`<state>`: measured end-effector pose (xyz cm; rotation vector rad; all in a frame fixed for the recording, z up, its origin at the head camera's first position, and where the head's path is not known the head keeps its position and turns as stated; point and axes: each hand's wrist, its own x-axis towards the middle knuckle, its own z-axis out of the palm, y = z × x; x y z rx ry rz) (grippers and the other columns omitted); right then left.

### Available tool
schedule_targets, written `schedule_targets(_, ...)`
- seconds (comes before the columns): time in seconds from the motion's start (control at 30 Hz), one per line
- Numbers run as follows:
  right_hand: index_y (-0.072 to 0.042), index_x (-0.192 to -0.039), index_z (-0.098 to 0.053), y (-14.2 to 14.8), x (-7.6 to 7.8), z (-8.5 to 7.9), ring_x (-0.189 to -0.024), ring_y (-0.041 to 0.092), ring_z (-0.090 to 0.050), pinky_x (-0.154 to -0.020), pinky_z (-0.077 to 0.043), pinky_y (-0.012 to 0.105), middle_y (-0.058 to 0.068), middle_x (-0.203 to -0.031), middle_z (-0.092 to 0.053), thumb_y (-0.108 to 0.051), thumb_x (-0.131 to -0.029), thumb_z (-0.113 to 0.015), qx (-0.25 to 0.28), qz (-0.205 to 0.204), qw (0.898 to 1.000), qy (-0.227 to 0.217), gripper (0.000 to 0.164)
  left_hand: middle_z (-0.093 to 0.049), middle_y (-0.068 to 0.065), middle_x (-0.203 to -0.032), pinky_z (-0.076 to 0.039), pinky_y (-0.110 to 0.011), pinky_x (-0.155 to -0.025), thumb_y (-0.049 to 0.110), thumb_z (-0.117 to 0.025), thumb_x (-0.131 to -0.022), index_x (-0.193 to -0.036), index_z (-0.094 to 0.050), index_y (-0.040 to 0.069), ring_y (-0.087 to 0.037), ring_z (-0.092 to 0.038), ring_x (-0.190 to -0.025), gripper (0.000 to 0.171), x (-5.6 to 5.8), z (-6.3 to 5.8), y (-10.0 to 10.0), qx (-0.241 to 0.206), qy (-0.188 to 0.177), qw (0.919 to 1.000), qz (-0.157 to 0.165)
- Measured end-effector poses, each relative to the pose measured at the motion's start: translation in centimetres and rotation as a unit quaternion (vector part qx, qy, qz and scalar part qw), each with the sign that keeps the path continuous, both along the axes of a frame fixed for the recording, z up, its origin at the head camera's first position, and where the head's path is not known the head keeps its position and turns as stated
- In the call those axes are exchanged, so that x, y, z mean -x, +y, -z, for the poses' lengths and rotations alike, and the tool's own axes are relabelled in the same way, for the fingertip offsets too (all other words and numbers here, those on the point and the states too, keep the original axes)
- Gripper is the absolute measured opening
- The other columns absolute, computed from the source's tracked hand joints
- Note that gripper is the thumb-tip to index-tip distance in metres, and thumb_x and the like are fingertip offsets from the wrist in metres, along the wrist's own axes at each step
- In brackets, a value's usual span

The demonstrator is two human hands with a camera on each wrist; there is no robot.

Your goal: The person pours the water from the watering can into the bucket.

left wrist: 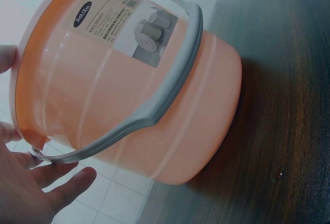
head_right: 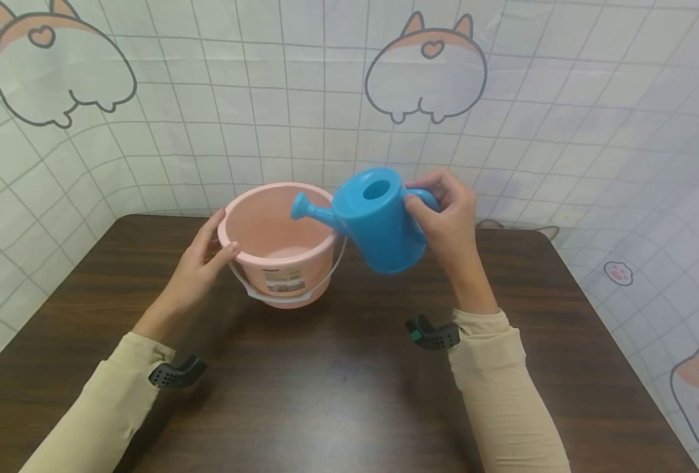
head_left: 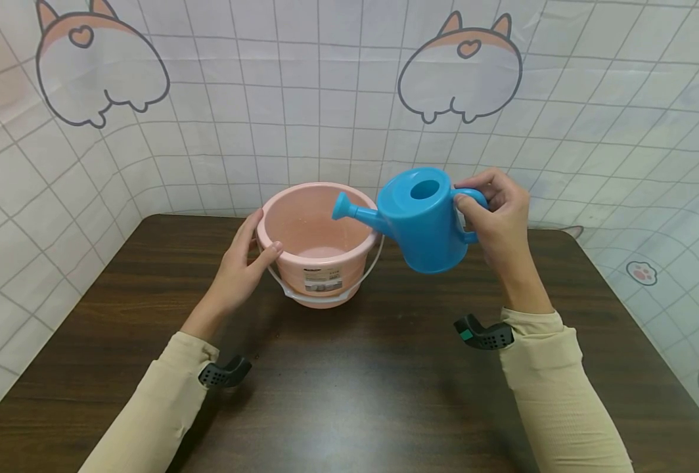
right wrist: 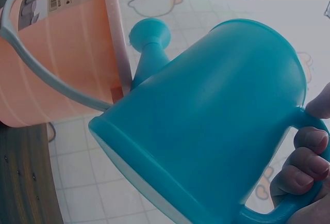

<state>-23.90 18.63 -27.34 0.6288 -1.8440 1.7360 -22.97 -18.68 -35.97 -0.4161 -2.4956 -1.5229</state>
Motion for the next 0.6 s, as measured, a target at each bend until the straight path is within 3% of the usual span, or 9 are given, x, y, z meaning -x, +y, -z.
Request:
schedule_targets(0.23, -0.003, -0.093, -0.067, 0.03, -0.02, 0.00, -0.054, 0.012, -0.049, -0.052, -0.043, 0.022, 0.004, -0.069, -0.065, 0.000, -0.086, -0.060, -0.005, 0.007, 1.000, -0.001, 0.011, -0.016, 0.001, -0.162, -0.043, -0.056, -0.100, 0.034, -0.055, -0.097, -0.156, -0.015, 0.028, -0.034, -0.039, -0.137, 0.072, -0.07, -0.04, -0.01, -0.002, -0.001, 1.0000, 0.002)
schedule_targets(0.6, -0.005, -0.093, -0.067, 0.04, -0.02, 0.03, -0.054, 0.011, -0.049, -0.053, -0.044, 0.021, 0.001, -0.070, -0.066, -0.001, -0.086, -0.059, -0.008, 0.010, 1.000, 0.000, 0.011, -0.015, 0.001, -0.162, -0.043, -0.056, -0.100, 0.033, -0.056, -0.097, -0.156, -0.015, 0.027, -0.034, -0.039, -0.138, 0.072, -0.11, -0.03, 0.04, -0.003, -0.001, 1.0000, 0.002)
